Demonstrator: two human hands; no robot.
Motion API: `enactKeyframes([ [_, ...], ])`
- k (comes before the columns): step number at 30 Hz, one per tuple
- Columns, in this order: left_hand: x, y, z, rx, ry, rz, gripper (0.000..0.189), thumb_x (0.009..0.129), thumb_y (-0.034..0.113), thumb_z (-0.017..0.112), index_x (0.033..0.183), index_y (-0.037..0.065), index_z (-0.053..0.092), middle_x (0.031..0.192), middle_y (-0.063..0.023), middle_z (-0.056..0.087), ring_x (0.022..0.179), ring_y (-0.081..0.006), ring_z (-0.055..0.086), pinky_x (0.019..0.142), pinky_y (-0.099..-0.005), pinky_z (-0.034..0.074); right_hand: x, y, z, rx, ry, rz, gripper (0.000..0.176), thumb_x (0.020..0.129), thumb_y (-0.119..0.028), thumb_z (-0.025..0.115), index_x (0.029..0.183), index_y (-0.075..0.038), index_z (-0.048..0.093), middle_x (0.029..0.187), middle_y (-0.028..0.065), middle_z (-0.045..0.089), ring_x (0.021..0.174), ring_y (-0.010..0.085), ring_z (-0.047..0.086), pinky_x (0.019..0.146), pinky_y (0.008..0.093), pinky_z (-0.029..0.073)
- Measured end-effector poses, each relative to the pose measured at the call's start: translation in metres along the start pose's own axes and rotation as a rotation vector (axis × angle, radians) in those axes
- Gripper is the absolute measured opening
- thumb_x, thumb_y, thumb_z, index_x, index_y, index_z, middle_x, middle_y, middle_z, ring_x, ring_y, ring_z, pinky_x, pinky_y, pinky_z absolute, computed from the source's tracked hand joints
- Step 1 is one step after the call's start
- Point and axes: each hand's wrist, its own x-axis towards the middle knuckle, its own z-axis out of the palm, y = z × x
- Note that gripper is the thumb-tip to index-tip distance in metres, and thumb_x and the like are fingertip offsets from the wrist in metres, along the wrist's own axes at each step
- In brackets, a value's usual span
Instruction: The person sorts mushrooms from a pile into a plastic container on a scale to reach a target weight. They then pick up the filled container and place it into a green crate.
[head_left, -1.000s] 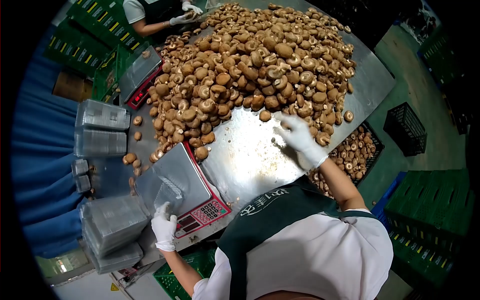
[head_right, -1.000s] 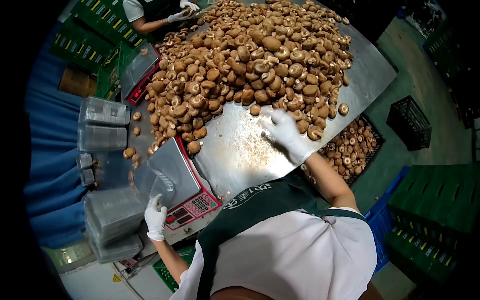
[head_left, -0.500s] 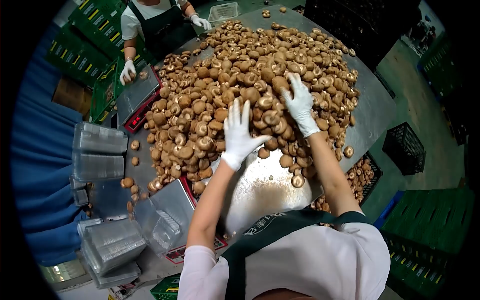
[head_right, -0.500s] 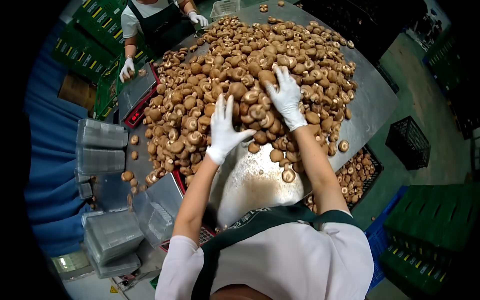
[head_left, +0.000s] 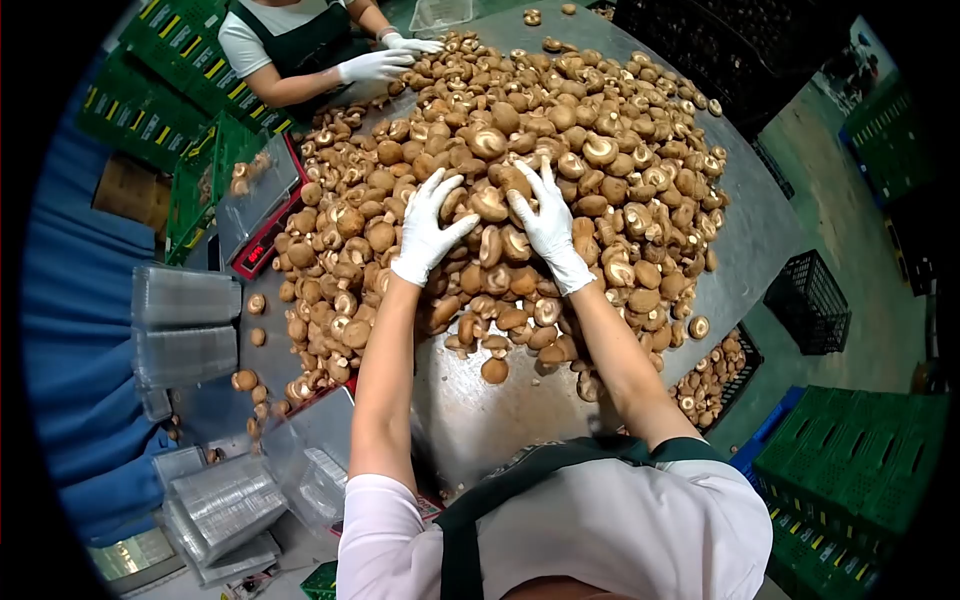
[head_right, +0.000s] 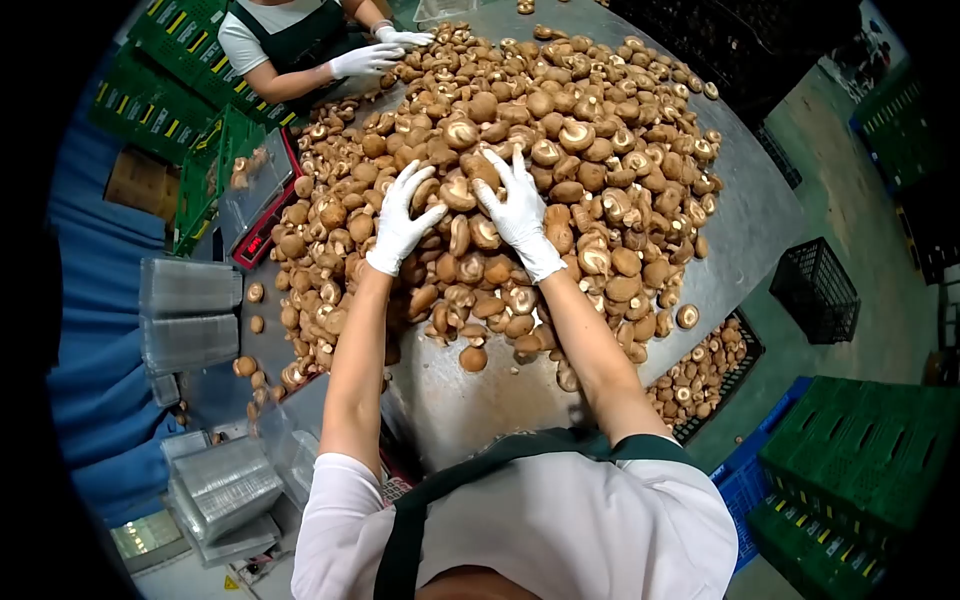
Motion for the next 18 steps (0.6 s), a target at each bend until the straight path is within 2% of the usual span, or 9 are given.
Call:
enactKeyframes([
  [1,-0.007,0.005,-0.002,-0.034,0.032,0.019,0.068,0.072,0.041,0.073,0.13,0.013,0.052,0.142,-0.0138,0.042,0.129,-0.0324,0.041,0.11,-0.0468,0.026,-0.003,-0.002,0.0,0.028,-0.022,-0.001,0.05,0.087,-0.051,0.056,0.132,-0.03,0.052,0.147,0.0238,0.031,0.12,0.0382,0.05,0.095,0.0392,0.045],
  [2,-0.017,0.005,-0.002,-0.126,0.062,0.038,0.064,0.073,0.035,0.074,0.128,0.012,0.053,0.141,-0.0143,0.042,0.129,-0.0324,0.041,0.108,-0.0445,0.029,-0.008,-0.002,0.005,0.01,0.007,-0.041,0.049,0.086,-0.05,0.057,0.129,-0.027,0.055,0.144,0.0216,0.038,0.119,0.0358,0.051,0.096,0.0388,0.044],
  [3,-0.027,0.007,-0.003,-0.218,0.061,0.05,0.063,0.073,0.035,0.074,0.127,0.011,0.054,0.139,-0.0151,0.044,0.129,-0.0342,0.04,0.108,-0.0454,0.03,-0.012,-0.002,0.005,0.017,-0.116,-0.076,0.05,0.085,-0.05,0.058,0.128,-0.023,0.056,0.137,0.0189,0.047,0.12,0.0343,0.05,0.098,0.039,0.043],
  [5,-0.053,0.016,-0.006,-0.031,0.098,0.127,0.062,0.073,0.035,0.074,0.126,0.011,0.055,0.136,-0.0165,0.045,0.129,-0.0365,0.039,0.108,-0.0462,0.03,-0.028,-0.014,0.015,-0.069,-0.133,-0.18,0.051,0.084,-0.049,0.059,0.127,-0.02,0.057,0.132,0.0167,0.052,0.12,0.0332,0.048,0.099,0.0397,0.042],
  [7,-0.078,0.024,-0.007,0.049,0.166,0.14,0.063,0.071,0.035,0.075,0.126,0.01,0.056,0.136,-0.0175,0.044,0.129,-0.0375,0.038,0.107,-0.0457,0.031,-0.037,-0.023,0.022,-0.041,-0.179,-0.241,0.054,0.084,-0.049,0.06,0.129,-0.02,0.055,0.133,0.0173,0.051,0.12,0.0343,0.046,0.099,0.0412,0.042],
  [10,-0.12,0.032,-0.001,-0.023,0.23,0.013,0.065,0.069,0.034,0.077,0.126,0.01,0.056,0.135,-0.0172,0.045,0.125,-0.0369,0.041,0.104,-0.0424,0.036,-0.044,-0.029,0.027,0.013,-0.209,-0.252,0.056,0.084,-0.05,0.059,0.131,-0.02,0.053,0.134,0.0189,0.049,0.12,0.0357,0.046,0.099,0.0426,0.041],
  [13,-0.157,0.041,0.02,0.16,0.144,0.101,0.067,0.069,0.035,0.076,0.125,0.006,0.054,0.132,-0.0188,0.047,0.124,-0.0392,0.042,0.104,-0.0475,0.033,-0.061,-0.036,0.034,0.191,-0.292,-0.303,0.057,0.082,-0.044,0.063,0.13,-0.015,0.054,0.135,0.0212,0.047,0.125,0.0372,0.043,0.105,0.0444,0.035],
  [15,-0.19,0.036,0.048,0.126,0.281,0.004,0.065,0.068,0.039,0.075,0.12,0.006,0.055,0.131,-0.019,0.046,0.125,-0.041,0.04,0.104,-0.051,0.031,-0.078,-0.055,0.032,0.09,-0.311,-0.463,0.056,0.076,-0.04,0.067,0.124,-0.013,0.058,0.136,0.0176,0.047,0.126,0.0371,0.041,0.106,0.0439,0.034],
  [18,-0.226,0.049,0.046,0.31,0.289,-0.039,0.063,0.067,0.034,0.076,0.12,0.007,0.056,0.131,-0.0199,0.045,0.125,-0.0419,0.039,0.104,-0.0525,0.03,-0.103,-0.049,0.031,0.038,-0.372,-0.561,0.053,0.072,-0.034,0.071,0.12,-0.014,0.061,0.137,0.0146,0.048,0.125,0.0367,0.042,0.105,0.0444,0.036],
])
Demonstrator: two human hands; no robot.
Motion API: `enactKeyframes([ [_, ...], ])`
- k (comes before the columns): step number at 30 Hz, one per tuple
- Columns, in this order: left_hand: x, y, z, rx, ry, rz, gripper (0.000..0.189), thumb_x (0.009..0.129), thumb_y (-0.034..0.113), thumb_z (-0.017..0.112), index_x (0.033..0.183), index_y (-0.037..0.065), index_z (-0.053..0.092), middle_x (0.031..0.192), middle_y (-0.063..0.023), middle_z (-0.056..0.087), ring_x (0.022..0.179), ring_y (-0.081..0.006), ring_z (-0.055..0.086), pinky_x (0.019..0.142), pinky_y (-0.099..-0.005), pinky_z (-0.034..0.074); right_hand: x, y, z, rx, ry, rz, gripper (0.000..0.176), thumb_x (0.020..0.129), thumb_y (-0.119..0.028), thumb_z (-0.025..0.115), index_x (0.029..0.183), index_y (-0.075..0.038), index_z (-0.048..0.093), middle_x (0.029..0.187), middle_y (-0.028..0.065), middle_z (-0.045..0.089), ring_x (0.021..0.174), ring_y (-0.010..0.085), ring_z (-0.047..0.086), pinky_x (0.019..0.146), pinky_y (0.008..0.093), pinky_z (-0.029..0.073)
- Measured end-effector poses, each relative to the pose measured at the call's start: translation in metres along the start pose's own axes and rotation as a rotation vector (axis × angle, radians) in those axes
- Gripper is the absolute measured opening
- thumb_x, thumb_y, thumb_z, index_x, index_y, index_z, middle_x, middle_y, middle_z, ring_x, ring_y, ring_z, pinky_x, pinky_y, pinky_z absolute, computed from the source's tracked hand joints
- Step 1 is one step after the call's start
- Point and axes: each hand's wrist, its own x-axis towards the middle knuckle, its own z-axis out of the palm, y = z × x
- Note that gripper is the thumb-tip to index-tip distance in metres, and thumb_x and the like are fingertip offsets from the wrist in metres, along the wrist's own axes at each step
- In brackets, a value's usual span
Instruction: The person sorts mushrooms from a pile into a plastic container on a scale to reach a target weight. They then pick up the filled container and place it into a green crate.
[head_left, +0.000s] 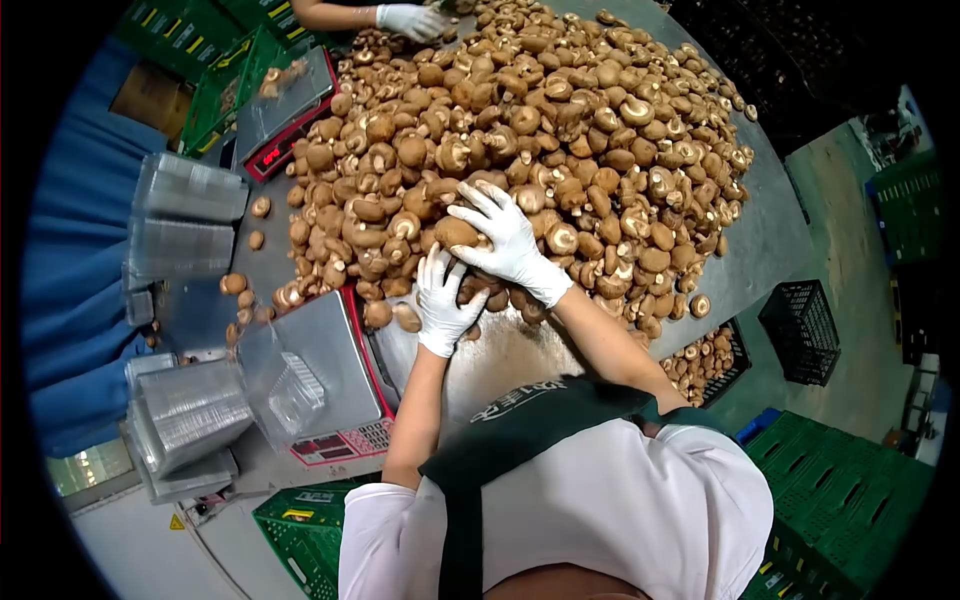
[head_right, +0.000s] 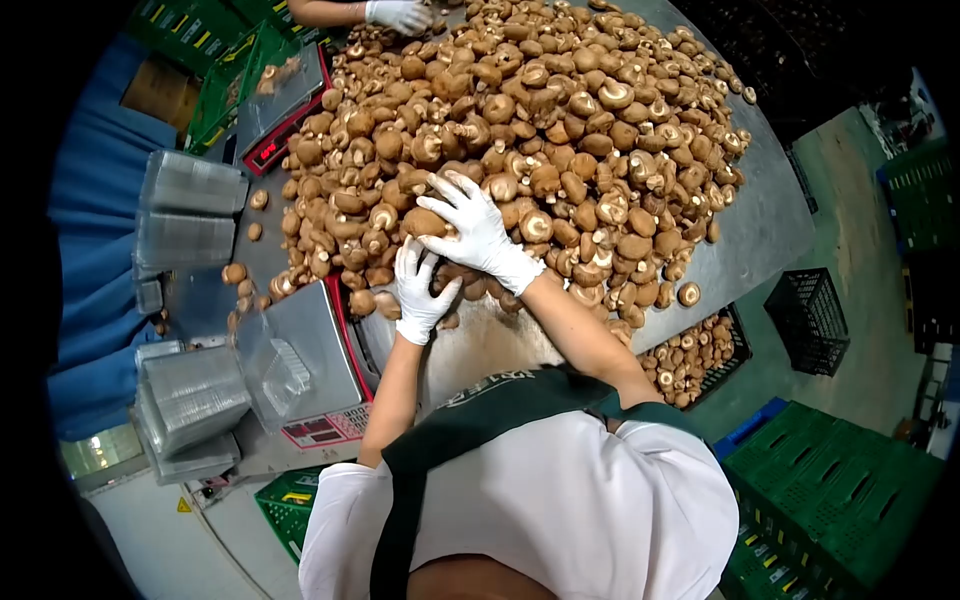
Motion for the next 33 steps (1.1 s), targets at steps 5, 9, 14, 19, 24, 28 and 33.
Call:
enactKeyframes([
  [5,-0.065,0.007,-0.015,0.037,-0.01,-0.186,0.072,0.067,0.032,0.077,0.127,0.008,0.048,0.131,-0.0165,0.044,0.124,-0.0405,0.04,0.105,-0.0521,0.03,-0.028,-0.005,0.006,-0.026,-0.054,-0.019,0.057,0.07,-0.039,0.073,0.12,-0.014,0.061,0.14,0.0164,0.043,0.125,0.039,0.041,0.102,0.0449,0.039],
  [9,-0.106,0.005,-0.02,0.047,0.017,-0.209,0.077,0.066,0.035,0.078,0.129,0.005,0.044,0.13,-0.017,0.046,0.124,-0.0396,0.04,0.104,-0.0514,0.031,-0.054,-0.02,0.002,-0.05,-0.126,0.053,0.058,0.07,-0.039,0.073,0.122,-0.018,0.059,0.144,0.0176,0.037,0.126,0.0404,0.04,0.099,0.0458,0.042],
  [14,-0.136,0.027,-0.028,-0.025,-0.017,-0.269,0.099,0.065,0.05,0.077,0.139,0.001,0.032,0.139,-0.0226,0.038,0.126,-0.0408,0.037,0.105,-0.0497,0.029,-0.09,-0.05,-0.001,-0.035,-0.286,-0.02,0.063,0.07,-0.04,0.074,0.127,-0.022,0.055,0.144,0.0205,0.035,0.125,0.0414,0.041,0.097,0.0465,0.043],
  [19,-0.155,0.043,-0.038,-0.165,0.063,-0.39,0.111,0.061,0.049,0.082,0.141,-0.003,0.024,0.14,-0.0275,0.034,0.127,-0.0432,0.035,0.107,-0.0482,0.028,-0.131,-0.08,-0.012,0.01,-0.479,-0.119,0.063,0.072,-0.043,0.073,0.128,-0.022,0.054,0.144,0.018,0.036,0.123,0.0408,0.041,0.102,0.0494,0.036],
  [24,-0.168,0.047,-0.058,-0.195,0.103,-0.447,0.096,0.071,0.032,0.081,0.141,-0.003,0.025,0.142,-0.0287,0.03,0.13,-0.0435,0.034,0.107,-0.0466,0.03,-0.154,-0.068,-0.045,-0.054,-0.609,-0.188,0.06,0.076,-0.038,0.068,0.13,-0.017,0.051,0.139,0.0206,0.039,0.125,0.0389,0.041,0.101,0.0492,0.037],
  [28,-0.165,0.044,-0.06,-0.109,0.135,-0.463,0.081,0.076,0.021,0.075,0.14,0.0,0.03,0.143,-0.0266,0.031,0.129,-0.0424,0.037,0.106,-0.046,0.032,-0.172,-0.061,-0.048,-0.112,-0.477,-0.144,0.055,0.075,-0.023,0.071,0.126,-0.015,0.052,0.134,0.0223,0.044,0.11,0.0366,0.054,0.09,0.0442,0.048],
  [33,-0.129,0.037,-0.058,-0.054,0.151,-0.483,0.067,0.074,0.021,0.074,0.133,0.006,0.046,0.143,-0.0218,0.035,0.13,-0.0396,0.036,0.106,-0.0485,0.03,-0.161,-0.058,-0.034,-0.274,-0.206,0.017,0.052,0.077,-0.014,0.066,0.127,-0.009,0.05,0.136,0.0211,0.043,0.114,0.0366,0.049,0.093,0.0449,0.042],
])
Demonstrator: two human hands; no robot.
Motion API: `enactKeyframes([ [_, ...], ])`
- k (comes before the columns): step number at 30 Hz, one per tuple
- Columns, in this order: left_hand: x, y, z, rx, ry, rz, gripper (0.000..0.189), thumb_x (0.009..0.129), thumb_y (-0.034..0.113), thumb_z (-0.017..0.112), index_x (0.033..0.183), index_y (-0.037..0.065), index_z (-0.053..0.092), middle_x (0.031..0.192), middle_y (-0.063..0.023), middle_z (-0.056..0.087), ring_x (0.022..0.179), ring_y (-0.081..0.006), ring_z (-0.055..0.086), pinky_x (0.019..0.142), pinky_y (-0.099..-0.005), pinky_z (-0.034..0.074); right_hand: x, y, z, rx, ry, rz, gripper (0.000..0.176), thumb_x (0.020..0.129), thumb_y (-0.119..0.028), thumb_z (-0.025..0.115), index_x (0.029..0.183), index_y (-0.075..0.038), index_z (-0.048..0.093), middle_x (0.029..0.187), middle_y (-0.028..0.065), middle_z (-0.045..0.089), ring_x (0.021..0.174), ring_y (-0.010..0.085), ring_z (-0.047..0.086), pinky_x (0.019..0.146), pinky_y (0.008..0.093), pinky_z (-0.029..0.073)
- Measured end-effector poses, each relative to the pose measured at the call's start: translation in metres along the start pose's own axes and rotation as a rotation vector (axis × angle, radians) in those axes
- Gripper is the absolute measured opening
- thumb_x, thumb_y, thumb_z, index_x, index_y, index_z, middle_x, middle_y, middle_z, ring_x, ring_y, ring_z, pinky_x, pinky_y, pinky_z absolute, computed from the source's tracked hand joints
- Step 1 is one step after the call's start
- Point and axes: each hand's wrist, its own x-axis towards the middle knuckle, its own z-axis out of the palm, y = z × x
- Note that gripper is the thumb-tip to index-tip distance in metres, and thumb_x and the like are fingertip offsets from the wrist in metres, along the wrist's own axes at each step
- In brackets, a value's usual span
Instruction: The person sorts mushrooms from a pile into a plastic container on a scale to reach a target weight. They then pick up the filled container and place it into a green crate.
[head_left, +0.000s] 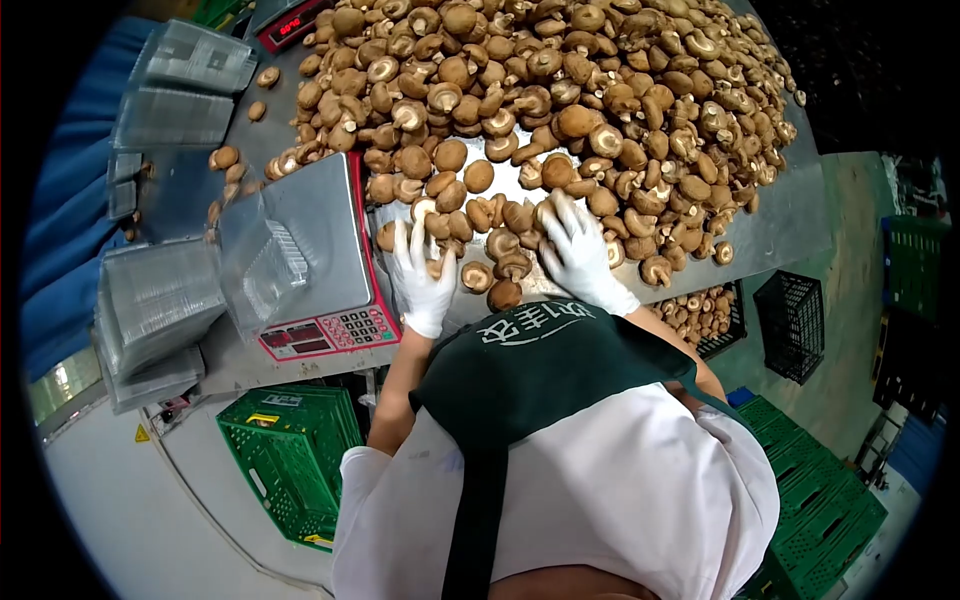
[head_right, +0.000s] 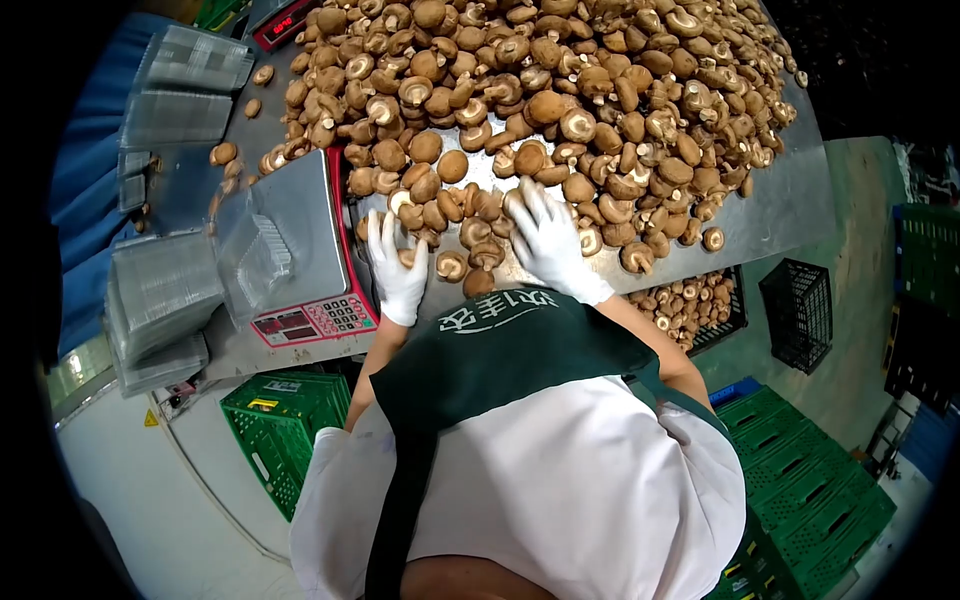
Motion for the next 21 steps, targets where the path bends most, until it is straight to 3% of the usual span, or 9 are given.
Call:
enactKeyframes([
  [4,0.04,0.015,0.0,0.28,-0.256,0.229,0.063,0.074,0.034,0.07,0.132,0.018,0.051,0.144,-0.0162,0.036,0.132,-0.0349,0.035,0.106,-0.0526,0.026,0.038,0.012,0.0,-0.148,0.029,0.117,0.051,0.076,-0.018,0.067,0.124,-0.009,0.052,0.139,0.0203,0.04,0.118,0.0353,0.046,0.099,0.0452,0.036],
  [7,0.049,0.001,0.003,0.289,-0.155,0.161,0.045,0.079,0.027,0.065,0.123,0.021,0.059,0.141,-0.0161,0.041,0.127,-0.0361,0.041,0.106,-0.048,0.029,0.059,0.017,0.003,-0.07,0.051,0.162,0.051,0.076,-0.022,0.068,0.123,-0.009,0.053,0.14,0.0187,0.041,0.119,0.036,0.045,0.1,0.045,0.036],
  [10,0.044,-0.017,0.004,0.23,-0.072,0.07,0.036,0.084,0.011,0.055,0.12,0.011,0.06,0.132,-0.0166,0.051,0.119,-0.0351,0.048,0.1,-0.0431,0.037,0.068,0.008,0.005,-0.056,-0.041,0.116,0.052,0.077,-0.028,0.067,0.123,-0.01,0.054,0.14,0.018,0.041,0.121,0.0364,0.044,0.101,0.0456,0.035],
  [11,0.039,-0.02,0.004,0.139,-0.051,0.047,0.035,0.084,0.003,0.051,0.118,0.005,0.059,0.128,-0.0166,0.054,0.118,-0.0352,0.048,0.101,-0.0424,0.037,0.064,0.003,0.009,-0.098,-0.2,0.112,0.052,0.077,-0.034,0.066,0.123,-0.012,0.055,0.139,0.0181,0.042,0.122,0.0371,0.043,0.102,0.049,0.033],
  [14,0.019,-0.021,0.002,0.052,0.009,0.065,0.037,0.082,-0.004,0.048,0.117,0.002,0.059,0.127,-0.0163,0.055,0.118,-0.0356,0.048,0.102,-0.0422,0.036,0.042,-0.015,0.013,-0.22,-0.298,-0.156,0.049,0.08,-0.031,0.063,0.123,-0.01,0.055,0.136,0.0187,0.044,0.123,0.0369,0.042,0.103,0.0547,0.03],
  [15,0.011,-0.018,0.0,0.034,-0.001,0.052,0.04,0.08,-0.008,0.046,0.118,0.001,0.058,0.126,-0.016,0.055,0.118,-0.0354,0.048,0.102,-0.0429,0.036,0.036,-0.016,0.01,-0.161,-0.334,-0.146,0.043,0.081,-0.028,0.063,0.119,-0.009,0.059,0.133,0.0158,0.049,0.121,0.0343,0.045,0.104,0.0525,0.03],
  [19,-0.023,-0.015,-0.013,0.101,-0.084,0.006,0.041,0.08,-0.002,0.05,0.12,0.002,0.057,0.124,-0.0163,0.055,0.121,-0.0357,0.046,0.104,-0.0454,0.034,0.029,-0.014,0.001,0.053,-0.173,-0.079,0.033,0.079,-0.027,0.066,0.107,-0.009,0.065,0.118,0.0078,0.061,0.115,0.0293,0.051,0.104,0.0485,0.031],
  [21,-0.03,-0.011,-0.015,0.083,-0.036,0.006,0.043,0.08,-0.001,0.051,0.123,0.0,0.053,0.125,-0.0178,0.053,0.122,-0.0365,0.045,0.104,-0.0452,0.034,0.039,-0.019,-0.004,0.067,-0.087,-0.136,0.031,0.077,-0.022,0.068,0.105,-0.009,0.065,0.112,0.0061,0.063,0.103,0.027,0.057,0.092,0.0422,0.043],
])
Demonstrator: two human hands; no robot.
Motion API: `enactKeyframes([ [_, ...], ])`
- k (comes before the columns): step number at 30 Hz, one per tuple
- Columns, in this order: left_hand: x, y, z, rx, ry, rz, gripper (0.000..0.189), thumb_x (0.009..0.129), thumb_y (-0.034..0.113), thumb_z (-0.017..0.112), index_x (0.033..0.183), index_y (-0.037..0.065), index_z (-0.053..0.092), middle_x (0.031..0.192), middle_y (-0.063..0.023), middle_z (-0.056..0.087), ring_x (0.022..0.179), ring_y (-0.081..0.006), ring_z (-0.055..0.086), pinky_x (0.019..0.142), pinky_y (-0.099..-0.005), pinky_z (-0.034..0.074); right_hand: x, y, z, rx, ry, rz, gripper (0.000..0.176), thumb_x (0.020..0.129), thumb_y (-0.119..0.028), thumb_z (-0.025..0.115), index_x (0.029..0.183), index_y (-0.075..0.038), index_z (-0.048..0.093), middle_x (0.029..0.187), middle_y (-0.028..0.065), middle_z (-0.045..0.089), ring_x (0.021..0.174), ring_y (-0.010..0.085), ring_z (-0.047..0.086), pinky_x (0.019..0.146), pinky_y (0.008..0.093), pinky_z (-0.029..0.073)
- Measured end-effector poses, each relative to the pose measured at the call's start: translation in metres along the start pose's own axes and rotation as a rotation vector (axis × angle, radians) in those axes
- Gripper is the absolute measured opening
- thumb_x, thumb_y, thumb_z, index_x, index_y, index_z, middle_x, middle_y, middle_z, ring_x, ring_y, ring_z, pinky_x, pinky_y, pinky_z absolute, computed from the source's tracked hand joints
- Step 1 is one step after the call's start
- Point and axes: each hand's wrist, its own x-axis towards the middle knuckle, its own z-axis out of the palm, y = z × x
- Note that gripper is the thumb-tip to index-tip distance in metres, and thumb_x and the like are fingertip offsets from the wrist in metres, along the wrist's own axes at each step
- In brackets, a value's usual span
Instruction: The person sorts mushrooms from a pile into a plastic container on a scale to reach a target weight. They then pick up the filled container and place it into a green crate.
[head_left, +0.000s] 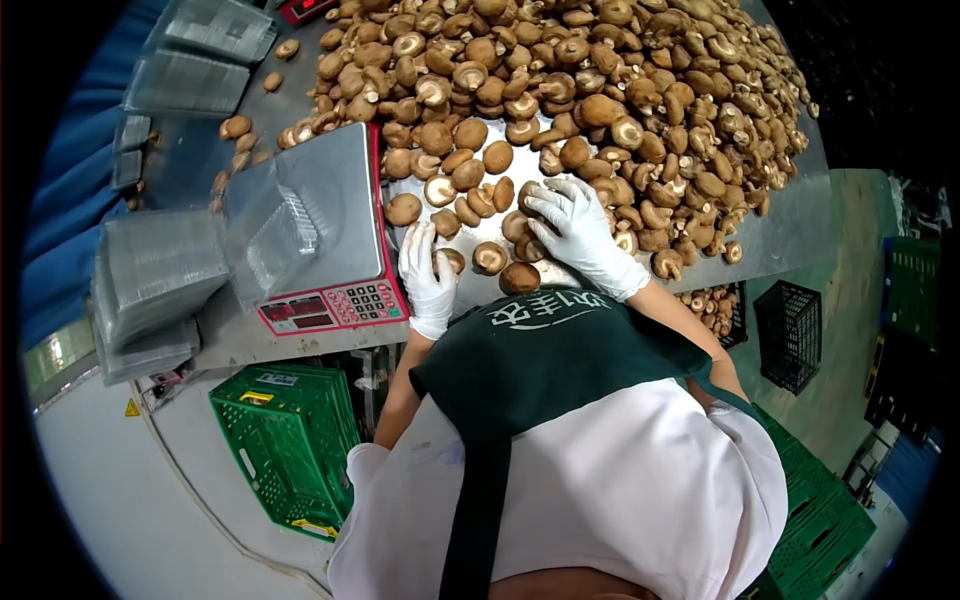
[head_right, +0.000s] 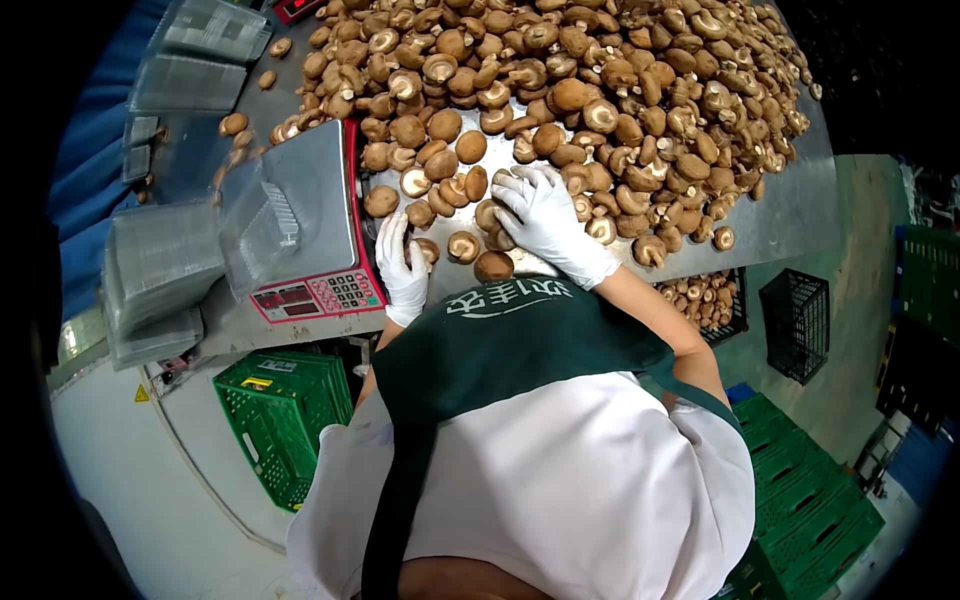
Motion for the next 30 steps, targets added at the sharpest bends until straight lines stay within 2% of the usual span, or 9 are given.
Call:
enactKeyframes([
  [4,-0.005,-0.001,-0.001,-0.078,0.052,-0.06,0.062,0.079,0.002,0.058,0.136,-0.002,0.036,0.135,-0.0221,0.044,0.127,-0.0385,0.04,0.107,-0.0438,0.031,0.03,-0.028,0.015,0.122,-0.078,-0.125,0.032,0.075,-0.017,0.071,0.106,-0.012,0.062,0.107,0.0004,0.065,0.081,0.0207,0.06,0.064,0.0313,0.052],
  [11,-0.005,-0.001,0.0,-0.169,0.097,-0.164,0.074,0.075,0.001,0.061,0.141,-0.002,0.027,0.143,-0.0235,0.032,0.131,-0.0381,0.034,0.11,-0.0423,0.028,0.059,-0.059,0.1,-0.257,-0.267,-0.25,0.026,0.077,-0.021,0.066,0.101,-0.012,0.061,0.094,0.0084,0.065,0.073,0.025,0.062,0.056,0.0365,0.052],
  [14,-0.008,0.0,-0.002,-0.159,0.072,-0.148,0.072,0.077,0.002,0.061,0.14,-0.002,0.027,0.142,-0.0252,0.032,0.131,-0.0393,0.034,0.11,-0.0426,0.027,0.072,-0.054,0.09,0.203,-0.359,0.034,0.023,0.083,-0.027,0.062,0.099,-0.011,0.064,0.074,0.0166,0.064,0.065,0.032,0.064,0.058,0.0415,0.051],
  [17,-0.011,0.0,0.0,-0.182,0.055,-0.14,0.075,0.077,0.007,0.066,0.14,-0.002,0.027,0.142,-0.0267,0.032,0.131,-0.0399,0.034,0.109,-0.0442,0.028,0.077,-0.038,0.059,0.91,-0.286,0.345,0.039,0.085,-0.034,0.063,0.119,-0.013,0.062,0.093,0.0051,0.068,0.072,0.0166,0.063,0.063,0.0316,0.05],
  [19,-0.007,0.002,0.005,-0.162,0.045,-0.091,0.076,0.077,0.014,0.069,0.14,0.0,0.03,0.142,-0.0249,0.033,0.131,-0.0389,0.034,0.109,-0.0452,0.027,0.078,-0.019,0.009,1.161,-0.386,0.683,0.034,0.087,-0.034,0.062,0.111,-0.011,0.064,0.091,0.0028,0.067,0.08,0.0096,0.061,0.065,0.0246,0.048],
  [22,0.009,0.013,0.003,-0.054,-0.097,0.03,0.077,0.075,0.026,0.072,0.14,0.005,0.035,0.144,-0.0198,0.034,0.131,-0.036,0.035,0.108,-0.0461,0.027,0.044,0.029,-0.028,1.393,-0.276,0.766,0.033,0.09,-0.033,0.058,0.111,-0.008,0.064,0.099,0.0038,0.065,0.081,0.0099,0.059,0.07,0.0232,0.049],
  [25,0.028,0.022,0.008,0.169,-0.269,0.101,0.08,0.075,0.044,0.07,0.141,0.011,0.038,0.146,-0.0141,0.035,0.133,-0.0314,0.034,0.108,-0.0528,0.02,-0.006,0.055,-0.07,1.788,0.002,0.772,0.048,0.088,-0.035,0.057,0.122,-0.001,0.055,0.114,0.0096,0.059,0.102,0.0218,0.06,0.085,0.0372,0.051],
  [28,0.059,0.009,0.017,0.151,-0.207,0.069,0.079,0.076,0.045,0.069,0.141,0.011,0.038,0.146,-0.0141,0.036,0.133,-0.0305,0.035,0.109,-0.0511,0.021,-0.035,0.049,-0.092,1.655,0.234,0.881,0.043,0.089,-0.033,0.055,0.117,-0.001,0.056,0.113,0.0127,0.06,0.1,0.0234,0.061,0.084,0.0369,0.05],
  [30,0.078,0.003,0.013,-0.139,-0.098,0.025,0.051,0.085,0.028,0.063,0.129,0.007,0.05,0.139,-0.0158,0.044,0.127,-0.0308,0.042,0.108,-0.0426,0.029,-0.058,0.059,-0.083,1.532,0.233,0.913,0.036,0.09,-0.031,0.055,0.109,-0.001,0.059,0.106,0.0119,0.063,0.095,0.0214,0.061,0.082,0.0353,0.05],
])
